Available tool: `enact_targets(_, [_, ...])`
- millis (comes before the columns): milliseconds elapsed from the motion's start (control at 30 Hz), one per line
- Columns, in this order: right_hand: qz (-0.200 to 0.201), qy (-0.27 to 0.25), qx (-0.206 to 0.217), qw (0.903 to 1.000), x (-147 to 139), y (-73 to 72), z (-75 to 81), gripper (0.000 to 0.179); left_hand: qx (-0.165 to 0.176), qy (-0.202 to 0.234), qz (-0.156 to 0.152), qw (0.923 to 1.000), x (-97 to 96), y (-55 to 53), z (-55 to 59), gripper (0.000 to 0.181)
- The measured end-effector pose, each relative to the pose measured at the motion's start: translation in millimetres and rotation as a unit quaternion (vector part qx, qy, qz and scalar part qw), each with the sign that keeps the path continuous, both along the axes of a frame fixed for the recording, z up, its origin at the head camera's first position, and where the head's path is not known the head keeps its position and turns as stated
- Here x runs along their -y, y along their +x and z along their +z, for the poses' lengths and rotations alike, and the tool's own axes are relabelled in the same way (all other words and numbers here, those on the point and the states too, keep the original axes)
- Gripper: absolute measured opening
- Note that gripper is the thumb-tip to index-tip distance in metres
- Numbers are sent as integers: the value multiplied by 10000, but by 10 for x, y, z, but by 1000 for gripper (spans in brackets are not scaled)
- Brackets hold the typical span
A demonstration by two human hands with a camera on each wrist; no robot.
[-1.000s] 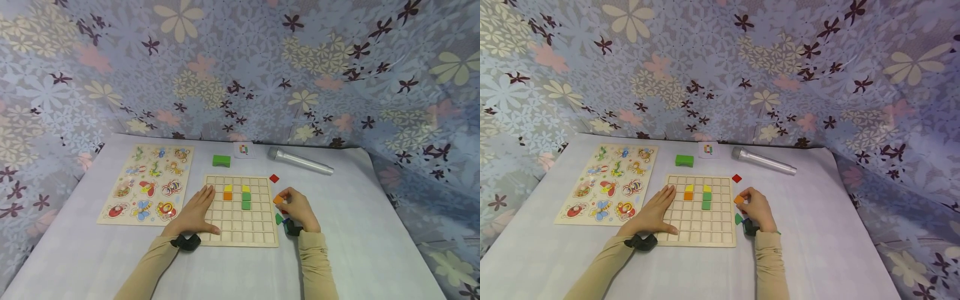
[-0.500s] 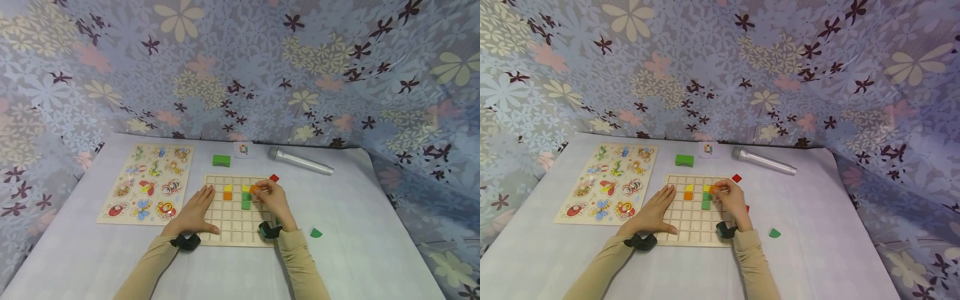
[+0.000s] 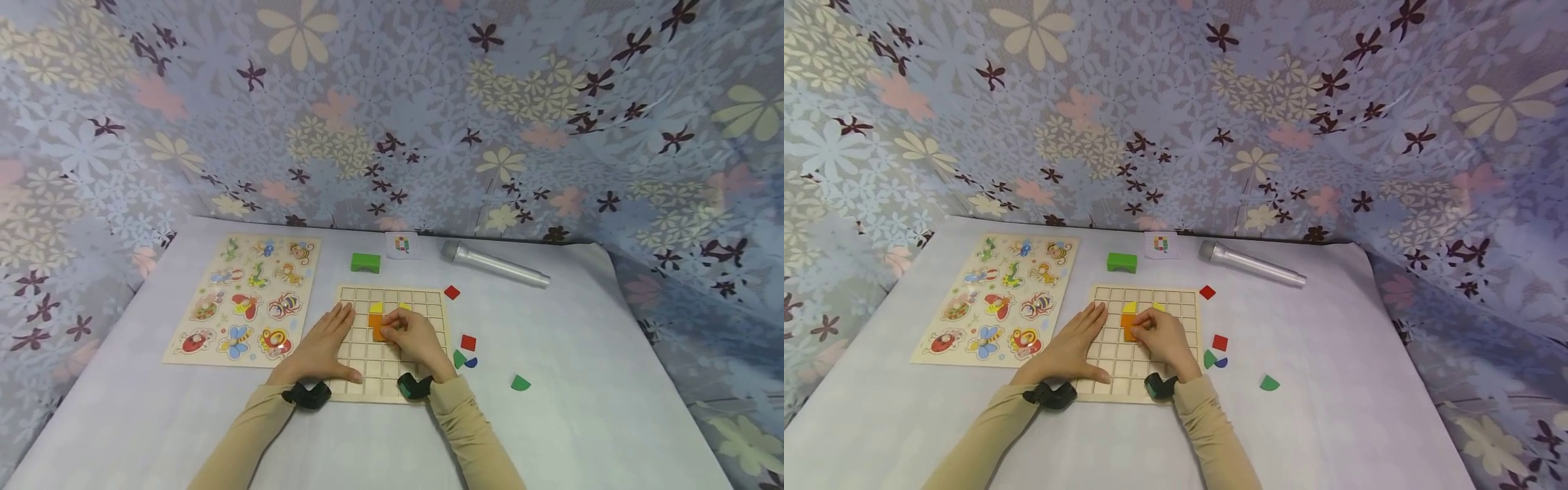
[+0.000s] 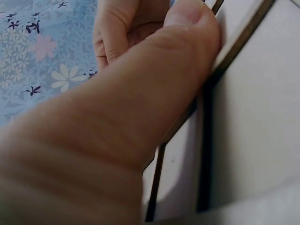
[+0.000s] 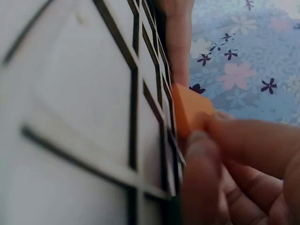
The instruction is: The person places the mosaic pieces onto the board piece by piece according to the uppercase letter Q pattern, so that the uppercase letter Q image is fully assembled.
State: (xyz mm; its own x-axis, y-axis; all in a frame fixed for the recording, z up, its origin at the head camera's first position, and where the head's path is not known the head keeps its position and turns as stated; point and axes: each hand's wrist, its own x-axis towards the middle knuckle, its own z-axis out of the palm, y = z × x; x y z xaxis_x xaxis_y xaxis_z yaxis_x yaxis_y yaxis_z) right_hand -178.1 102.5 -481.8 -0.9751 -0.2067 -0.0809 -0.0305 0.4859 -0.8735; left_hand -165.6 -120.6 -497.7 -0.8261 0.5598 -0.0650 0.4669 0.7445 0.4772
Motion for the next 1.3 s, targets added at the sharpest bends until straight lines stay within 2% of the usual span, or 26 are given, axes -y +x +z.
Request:
enact_targets(133, [-5,669,-163,9976,-11,13,40,8,17,40,-17,10000,-3,-7,1,124])
enact_targets(567, [-397,1064,-458,9925,87,45,53,8,-130,37,-90,9999,11,4,39,125])
enact_targets(700, [-322,1565,-723,9845,128,74,17,8,-175,192,-118,9996,17,7,16,126])
enact_targets(800, [-180,1695,-840,9818,146,96,6,8,-187,257,-120,9994,22,14,-4,127])
enact_targets(933, [70,1253,-578,9904,91,77,44,9,-105,157,-81,9998,18,21,20,125])
enact_targets(1000, [201,765,-285,9965,12,46,67,14,-44,118,-65,9999,13,31,29,126])
enact_targets(1100, [161,8,14,9999,-167,-36,95,20,-71,272,-84,9996,8,46,27,128])
enact_targets(1200, [-357,-713,248,9965,-391,-137,111,29,-167,477,-150,9986,9,56,25,128])
enact_targets(1300, [-1161,-1340,395,9834,-634,-234,103,40,-200,496,-179,9984,9,52,40,127])
